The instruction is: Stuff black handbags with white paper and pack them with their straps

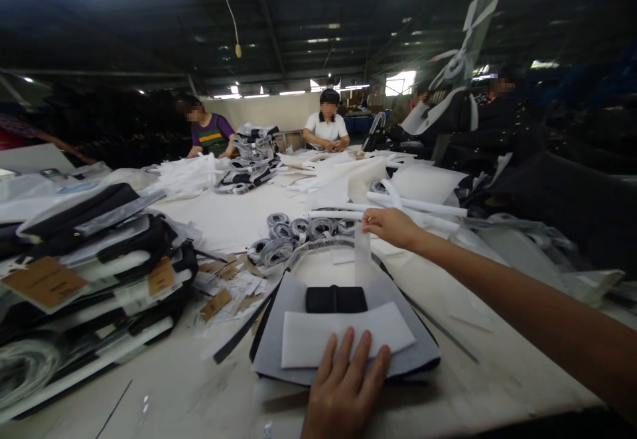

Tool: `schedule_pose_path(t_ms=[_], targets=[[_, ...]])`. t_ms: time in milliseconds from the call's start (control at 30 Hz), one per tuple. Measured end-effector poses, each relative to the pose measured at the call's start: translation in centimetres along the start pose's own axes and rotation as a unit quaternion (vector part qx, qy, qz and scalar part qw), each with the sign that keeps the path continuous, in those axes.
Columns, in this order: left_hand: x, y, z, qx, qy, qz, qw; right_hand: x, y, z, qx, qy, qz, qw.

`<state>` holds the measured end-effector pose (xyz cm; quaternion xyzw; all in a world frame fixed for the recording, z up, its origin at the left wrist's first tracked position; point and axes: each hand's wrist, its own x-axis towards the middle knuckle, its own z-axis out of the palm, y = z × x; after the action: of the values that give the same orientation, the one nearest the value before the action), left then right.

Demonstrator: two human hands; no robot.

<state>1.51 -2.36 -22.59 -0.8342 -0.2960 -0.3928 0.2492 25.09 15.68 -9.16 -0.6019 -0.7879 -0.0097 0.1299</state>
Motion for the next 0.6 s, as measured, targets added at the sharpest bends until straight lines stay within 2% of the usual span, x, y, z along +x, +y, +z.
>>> schedule_pose_path(t_ms=[133,233,300,433,533,600], targets=[[-0.3,0.1,0.1,-0.013,-0.015,-0.008,1.000,-3.7,-2.4,-3.4,-0.004,0.065,-0.056,0.996],[-0.4,0.2,0.1,-0.019,-0.019,-0.018,0.999,-8.4,-4.9,-5.2,-0.054,0.133,-0.137,0.980],[-0.4,0.3,0.1,-0.021,-0.016,-0.024,0.999,-11.8,-6.5,-5.7,-0.078,0.146,-0.207,0.964],[-0.3,0.4,0.0,-0.041,-0.005,-0.035,0.999,-17.7,-9.0,-4.2,-0.063,0.137,-0.321,0.935],[-0.3,0.4,0.0,-0.054,-0.002,-0.039,0.998,-20.1,-9.5,-2.1,-0.024,0.109,-0.335,0.936],[-0.3,0.4,-0.1,-0.053,-0.005,-0.037,0.998,-20.3,-9.2,-1.4,0.029,0.043,-0.316,0.947]])
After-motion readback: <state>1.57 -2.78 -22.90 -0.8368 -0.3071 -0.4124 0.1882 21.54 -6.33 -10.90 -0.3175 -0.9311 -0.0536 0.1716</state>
